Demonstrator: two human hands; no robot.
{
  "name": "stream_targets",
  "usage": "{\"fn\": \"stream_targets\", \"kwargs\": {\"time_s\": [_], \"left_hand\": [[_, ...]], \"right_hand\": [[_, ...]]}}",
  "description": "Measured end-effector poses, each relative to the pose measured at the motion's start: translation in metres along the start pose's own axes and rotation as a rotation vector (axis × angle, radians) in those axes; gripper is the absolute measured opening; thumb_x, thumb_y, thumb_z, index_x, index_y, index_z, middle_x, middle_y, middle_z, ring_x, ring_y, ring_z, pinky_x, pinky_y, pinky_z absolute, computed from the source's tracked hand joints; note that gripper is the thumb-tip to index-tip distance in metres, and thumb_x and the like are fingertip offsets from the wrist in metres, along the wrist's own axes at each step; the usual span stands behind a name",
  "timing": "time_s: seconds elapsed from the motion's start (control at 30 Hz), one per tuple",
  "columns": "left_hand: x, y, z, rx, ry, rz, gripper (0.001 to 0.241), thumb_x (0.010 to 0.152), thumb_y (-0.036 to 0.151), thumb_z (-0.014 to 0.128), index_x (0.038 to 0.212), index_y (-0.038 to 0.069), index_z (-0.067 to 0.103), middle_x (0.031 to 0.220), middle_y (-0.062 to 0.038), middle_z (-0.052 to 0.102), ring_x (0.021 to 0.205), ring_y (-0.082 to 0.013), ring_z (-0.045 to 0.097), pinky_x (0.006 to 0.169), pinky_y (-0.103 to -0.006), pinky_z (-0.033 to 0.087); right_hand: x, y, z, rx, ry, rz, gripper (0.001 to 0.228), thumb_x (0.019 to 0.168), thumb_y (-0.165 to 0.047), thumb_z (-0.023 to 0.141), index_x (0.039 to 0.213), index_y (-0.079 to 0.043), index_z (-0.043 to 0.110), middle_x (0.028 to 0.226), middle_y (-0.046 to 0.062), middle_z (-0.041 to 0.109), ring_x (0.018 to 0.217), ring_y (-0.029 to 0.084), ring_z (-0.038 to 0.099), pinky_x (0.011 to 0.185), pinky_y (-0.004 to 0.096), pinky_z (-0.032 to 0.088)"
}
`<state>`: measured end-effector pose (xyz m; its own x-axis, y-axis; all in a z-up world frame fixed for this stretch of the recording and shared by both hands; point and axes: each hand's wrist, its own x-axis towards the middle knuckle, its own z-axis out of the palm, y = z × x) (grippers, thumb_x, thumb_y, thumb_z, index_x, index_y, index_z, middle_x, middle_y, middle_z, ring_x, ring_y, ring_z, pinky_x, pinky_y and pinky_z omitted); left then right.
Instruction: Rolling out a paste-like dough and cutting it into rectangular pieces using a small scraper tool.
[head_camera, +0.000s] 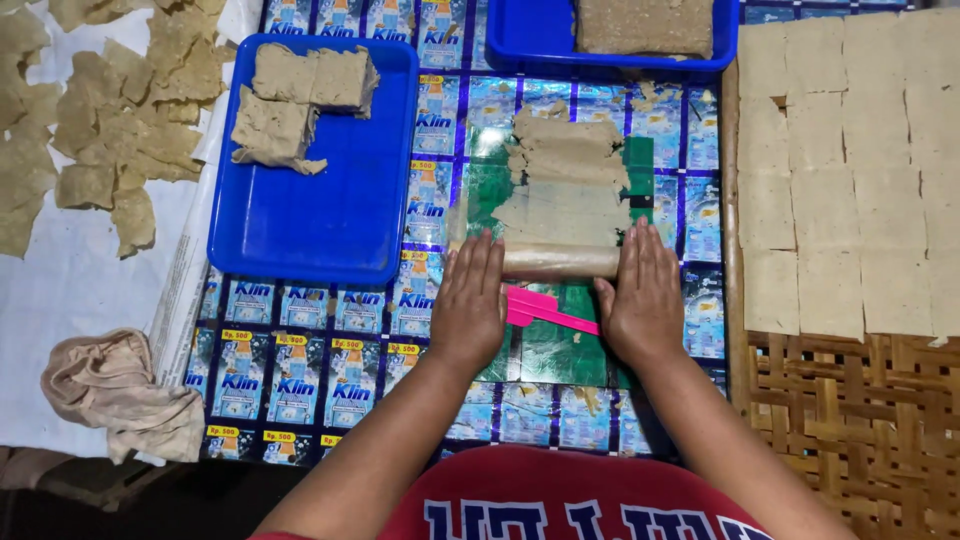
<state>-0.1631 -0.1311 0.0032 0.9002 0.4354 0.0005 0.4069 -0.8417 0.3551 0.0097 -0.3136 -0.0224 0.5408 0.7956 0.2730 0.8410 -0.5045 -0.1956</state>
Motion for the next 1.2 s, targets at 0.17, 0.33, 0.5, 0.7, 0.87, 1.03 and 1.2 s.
{"fn": "stream_targets", "kwargs": {"time_s": [0.17,0.33,0.5,0.7,0.87,1.03,1.2], "left_hand": [[-0.029,0.01,-0.007,0.009,-0.105,-0.034,0.057,0.108,0.027,0.028,0.161,0.005,0.022,0.168,-0.021,0.02,0.156,-0.0345,0.015,0.126,-0.047,0.007],[-0.016,0.01,-0.008,0.012,-0.147,-0.028,0.061,0.109,0.033,0.026,0.162,0.004,0.016,0.169,-0.021,0.012,0.157,-0.0345,0.008,0.126,-0.0468,0.004],[0.044,-0.004,0.002,0.052,-0.021,-0.016,0.066,0.109,0.042,0.027,0.161,0.002,0.021,0.169,-0.023,0.016,0.158,-0.0361,0.012,0.127,-0.0486,0.004],[0.12,-0.01,-0.01,0.098,0.061,-0.025,0.062,0.11,0.04,0.028,0.159,0.002,0.03,0.167,-0.024,0.025,0.156,-0.0384,0.019,0.127,-0.0515,0.007],[0.175,-0.018,-0.018,0.101,0.053,-0.074,0.062,0.109,0.039,0.027,0.16,0.005,0.029,0.168,-0.021,0.022,0.158,-0.0345,0.015,0.127,-0.0513,0.003],[0.202,-0.029,-0.007,0.114,0.048,-0.111,0.07,0.108,0.044,0.026,0.162,0.0,0.015,0.17,-0.018,0.007,0.158,-0.0285,-0.001,0.125,-0.0533,-0.003],[0.169,-0.029,-0.02,-0.091,0.071,0.13,0.095,0.074,0.073,0.074,0.144,0.014,0.049,0.157,-0.012,0.04,0.151,-0.0347,0.028,0.118,-0.0501,0.028]], "right_hand": [[-0.034,-0.013,-0.01,0.033,-0.031,0.025,0.072,0.105,-0.037,0.045,0.16,0.004,0.025,0.165,0.028,0.028,0.153,0.044,0.025,0.123,0.057,0.019],[-0.023,-0.007,-0.006,0.013,-0.042,0.031,0.075,0.104,-0.041,0.045,0.161,0.002,0.024,0.166,0.027,0.026,0.154,0.043,0.024,0.125,0.055,0.017],[0.031,0.021,0.011,0.009,-0.061,0.032,0.077,0.105,-0.046,0.045,0.159,0.007,0.03,0.163,0.03,0.032,0.153,0.042,0.028,0.126,0.055,0.012],[0.099,0.048,0.028,-0.043,-0.287,0.179,0.078,0.113,-0.063,0.013,0.165,-0.007,0.03,0.172,0.018,0.023,0.162,0.028,0.012,0.123,0.058,-0.015],[0.156,0.063,0.028,0.039,-0.293,0.171,0.075,0.11,-0.063,0.017,0.166,-0.013,0.023,0.173,0.017,0.015,0.161,0.032,0.007,0.12,0.069,-0.013],[0.186,0.062,0.014,0.061,-0.195,0.159,0.069,0.108,-0.048,0.027,0.164,-0.009,0.027,0.172,0.016,0.012,0.158,0.03,0.005,0.115,0.071,-0.008],[0.17,0.083,0.024,0.417,0.178,0.083,0.049,0.117,-0.03,0.041,0.162,-0.011,0.036,0.169,0.018,0.02,0.157,0.041,0.017,0.127,0.056,0.022]]}}
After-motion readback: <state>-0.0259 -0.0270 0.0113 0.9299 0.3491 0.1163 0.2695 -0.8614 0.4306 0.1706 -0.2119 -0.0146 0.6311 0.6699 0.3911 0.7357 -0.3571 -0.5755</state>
